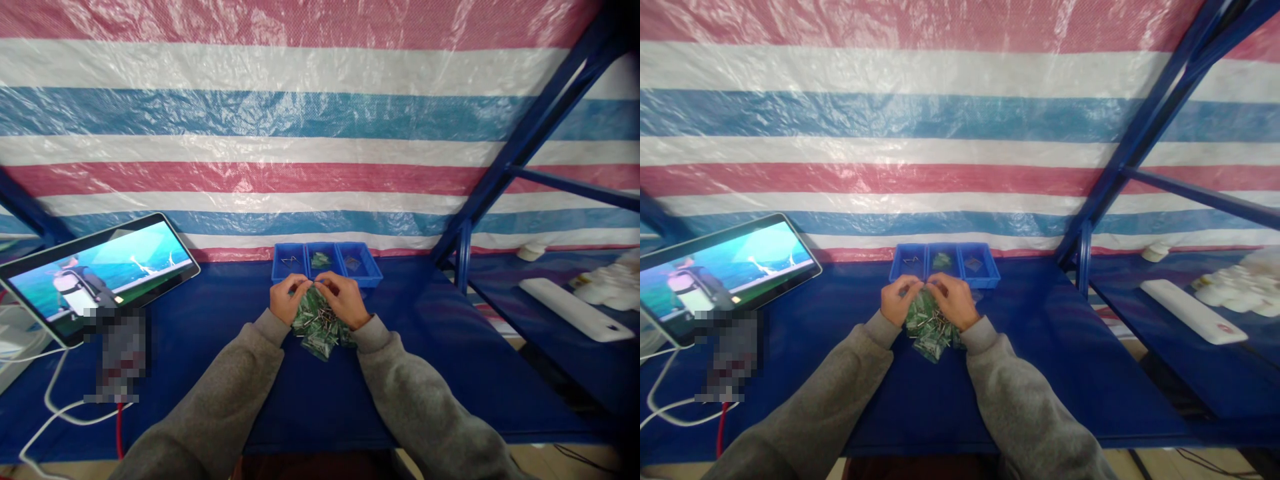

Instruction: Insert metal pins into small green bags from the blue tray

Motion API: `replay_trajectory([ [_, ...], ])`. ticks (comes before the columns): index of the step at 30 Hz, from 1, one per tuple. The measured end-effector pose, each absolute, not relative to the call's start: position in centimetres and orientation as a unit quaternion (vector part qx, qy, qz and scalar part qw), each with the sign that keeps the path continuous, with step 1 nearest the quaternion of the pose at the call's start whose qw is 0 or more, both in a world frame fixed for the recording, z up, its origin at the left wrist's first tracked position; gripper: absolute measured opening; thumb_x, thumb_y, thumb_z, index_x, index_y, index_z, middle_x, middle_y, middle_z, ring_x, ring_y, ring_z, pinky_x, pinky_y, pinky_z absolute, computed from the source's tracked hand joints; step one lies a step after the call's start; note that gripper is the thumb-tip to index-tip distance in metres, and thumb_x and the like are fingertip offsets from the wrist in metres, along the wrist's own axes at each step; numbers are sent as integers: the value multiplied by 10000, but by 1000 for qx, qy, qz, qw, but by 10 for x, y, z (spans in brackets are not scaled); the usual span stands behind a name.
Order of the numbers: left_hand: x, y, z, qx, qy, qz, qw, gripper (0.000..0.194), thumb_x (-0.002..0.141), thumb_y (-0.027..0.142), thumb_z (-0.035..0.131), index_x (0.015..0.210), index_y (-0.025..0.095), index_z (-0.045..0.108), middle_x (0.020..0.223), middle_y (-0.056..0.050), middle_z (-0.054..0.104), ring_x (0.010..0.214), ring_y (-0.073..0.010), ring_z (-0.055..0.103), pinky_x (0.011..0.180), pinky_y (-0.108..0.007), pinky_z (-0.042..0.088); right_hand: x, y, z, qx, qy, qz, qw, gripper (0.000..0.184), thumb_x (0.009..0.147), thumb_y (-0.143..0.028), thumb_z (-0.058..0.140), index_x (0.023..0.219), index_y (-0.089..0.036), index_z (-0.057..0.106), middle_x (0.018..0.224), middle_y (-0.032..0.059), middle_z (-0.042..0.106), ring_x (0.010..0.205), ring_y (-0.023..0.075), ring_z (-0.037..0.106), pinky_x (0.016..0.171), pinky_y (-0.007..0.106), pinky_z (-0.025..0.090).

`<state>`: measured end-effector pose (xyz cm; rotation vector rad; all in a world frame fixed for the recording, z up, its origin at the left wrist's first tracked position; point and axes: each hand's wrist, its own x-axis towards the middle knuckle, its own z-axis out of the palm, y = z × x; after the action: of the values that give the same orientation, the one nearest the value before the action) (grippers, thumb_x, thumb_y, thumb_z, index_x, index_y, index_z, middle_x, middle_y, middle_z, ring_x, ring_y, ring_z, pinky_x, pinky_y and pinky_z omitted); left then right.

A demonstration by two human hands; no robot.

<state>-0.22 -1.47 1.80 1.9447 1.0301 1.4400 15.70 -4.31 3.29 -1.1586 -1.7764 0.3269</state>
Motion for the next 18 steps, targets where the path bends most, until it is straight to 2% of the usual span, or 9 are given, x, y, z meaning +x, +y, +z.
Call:
replay_trajectory([
  [5, 0, -13, 20, 632, 368, 566, 380, 290, 689, 357, 692, 887, 146, 662, 738, -34, 675, 607, -127, 613, 575, -233, 506, 156, -43, 33, -486, -714, 116, 490, 281, 883, -376, 435, 785, -183, 614, 663, 17, 621, 577, 138, 536, 577, 238, 382],
  [9, 2, -11, 22, 618, 356, 549, 436, 267, 678, 358, 701, 807, 127, 669, 715, -41, 669, 620, -132, 611, 581, -242, 509, 156, -43, 31, -488, -713, 116, 490, 311, 895, -386, 412, 762, -184, 608, 632, 9, 606, 570, 135, 530, 554, 230, 366],
  [15, 4, -12, 22, 609, 313, 579, 442, 249, 762, 374, 622, 780, 141, 536, 928, -71, 641, 774, -151, 619, 533, -206, 475, 156, -42, 29, -502, -713, 105, 479, 341, 907, -366, 393, 755, -179, 636, 609, 8, 597, 560, 129, 527, 543, 223, 350],
  [18, 3, -16, 22, 655, 329, 552, 396, 220, 825, 371, 546, 852, 153, 522, 889, -62, 651, 743, -139, 626, 615, -237, 490, 157, -42, 30, -510, -698, 106, 492, 354, 911, -370, 375, 818, -172, 653, 659, 21, 623, 595, 136, 550, 555, 223, 366],
])
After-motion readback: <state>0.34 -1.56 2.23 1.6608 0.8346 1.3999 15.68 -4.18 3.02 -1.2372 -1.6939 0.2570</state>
